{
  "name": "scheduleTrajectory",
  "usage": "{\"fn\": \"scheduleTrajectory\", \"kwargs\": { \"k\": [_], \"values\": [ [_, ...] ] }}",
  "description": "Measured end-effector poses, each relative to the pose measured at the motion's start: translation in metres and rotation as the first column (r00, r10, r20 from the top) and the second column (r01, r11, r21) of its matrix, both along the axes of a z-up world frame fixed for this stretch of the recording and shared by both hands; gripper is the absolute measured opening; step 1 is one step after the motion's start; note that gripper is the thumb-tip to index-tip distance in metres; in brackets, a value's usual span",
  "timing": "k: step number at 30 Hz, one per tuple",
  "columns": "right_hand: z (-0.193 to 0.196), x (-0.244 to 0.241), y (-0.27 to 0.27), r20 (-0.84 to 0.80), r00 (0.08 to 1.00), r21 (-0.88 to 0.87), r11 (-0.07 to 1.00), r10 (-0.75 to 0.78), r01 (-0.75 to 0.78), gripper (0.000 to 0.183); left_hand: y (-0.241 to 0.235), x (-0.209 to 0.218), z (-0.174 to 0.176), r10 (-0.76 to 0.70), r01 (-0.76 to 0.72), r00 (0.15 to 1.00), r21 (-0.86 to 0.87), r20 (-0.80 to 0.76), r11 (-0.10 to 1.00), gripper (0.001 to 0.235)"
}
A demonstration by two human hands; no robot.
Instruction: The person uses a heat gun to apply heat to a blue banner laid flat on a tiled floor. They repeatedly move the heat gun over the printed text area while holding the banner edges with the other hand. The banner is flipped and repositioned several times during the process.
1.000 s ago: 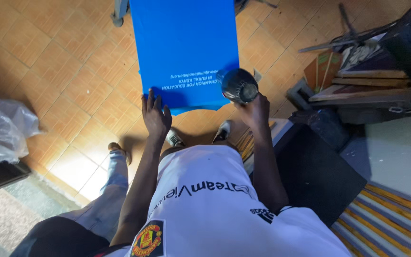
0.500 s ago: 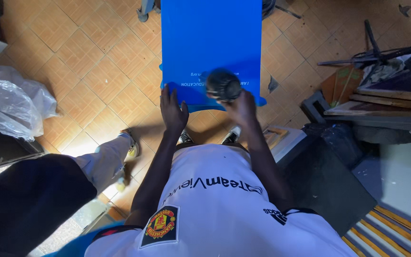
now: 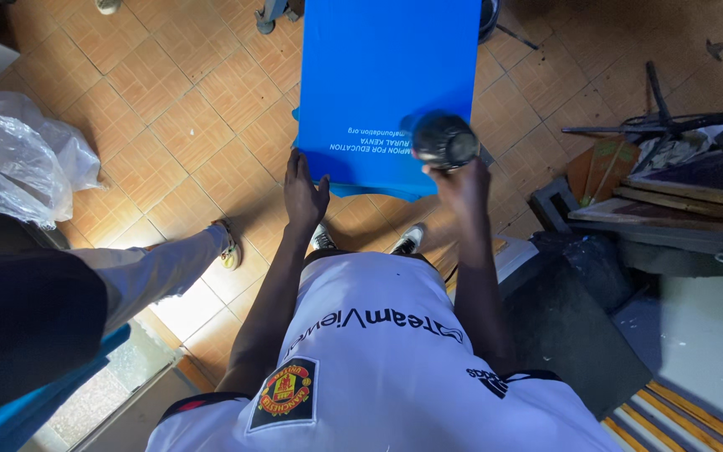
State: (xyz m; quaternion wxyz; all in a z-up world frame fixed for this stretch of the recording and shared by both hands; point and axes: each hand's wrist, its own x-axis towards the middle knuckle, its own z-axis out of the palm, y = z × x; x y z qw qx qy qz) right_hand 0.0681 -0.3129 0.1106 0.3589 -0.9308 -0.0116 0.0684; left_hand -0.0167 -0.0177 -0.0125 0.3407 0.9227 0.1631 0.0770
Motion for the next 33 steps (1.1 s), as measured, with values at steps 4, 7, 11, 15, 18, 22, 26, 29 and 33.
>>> {"fn": "scheduleTrajectory", "kwargs": {
  "k": [4, 7, 11, 15, 18, 22, 26, 29, 33],
  "values": [
    [-0.012, -0.004, -0.037, 0.044, 0.992, -0.074, 0.99, -0.117, 0.12, 0.031, 0.002, 0.003, -0.003, -0.007, 0.007, 1.0, 0.048, -0.002, 0.999, 0.066],
    [-0.012, -0.007, -0.043, 0.016, 0.981, -0.09, 0.977, -0.192, 0.192, 0.032, 0.006, 0.003, -0.006, -0.017, 0.016, 1.0, 0.085, 0.006, 0.996, 0.067],
    [0.013, -0.011, -0.015, -0.016, 0.979, -0.049, 0.978, -0.202, 0.201, 0.036, 0.01, 0.002, -0.009, -0.01, 0.008, 0.999, 0.057, 0.046, 0.998, 0.062],
    [0.014, -0.009, 0.023, -0.049, 0.999, 0.073, 0.997, -0.007, 0.01, 0.017, 0.004, -0.001, -0.004, 0.005, -0.016, 0.989, 0.075, 0.148, 0.997, 0.047],
    [0.004, -0.005, 0.065, -0.027, 0.997, 0.071, 0.995, 0.076, -0.074, 0.013, -0.008, -0.005, 0.016, -0.034, 0.019, 0.977, 0.071, 0.212, 0.997, 0.047],
    [0.005, -0.007, 0.098, -0.062, 0.987, 0.068, 0.987, 0.15, -0.146, 0.016, -0.006, -0.01, 0.0, -0.025, 0.02, 0.98, 0.028, 0.196, 0.999, 0.052],
    [0.003, -0.012, 0.088, -0.021, 0.987, 0.06, 0.986, 0.157, -0.155, 0.014, 0.002, -0.014, 0.003, 0.029, -0.029, 0.986, -0.003, 0.164, 1.0, 0.057],
    [0.001, -0.01, 0.054, -0.025, 0.994, 0.011, 0.994, 0.109, -0.109, 0.016, 0.006, -0.016, 0.006, 0.069, -0.067, 0.985, -0.017, 0.156, 0.998, 0.058],
    [0.031, -0.007, 0.012, -0.042, 0.999, -0.096, 0.995, -0.015, 0.011, 0.014, 0.014, -0.011, -0.003, 0.082, -0.078, 0.991, -0.042, 0.105, 0.996, 0.06]
  ]
}}
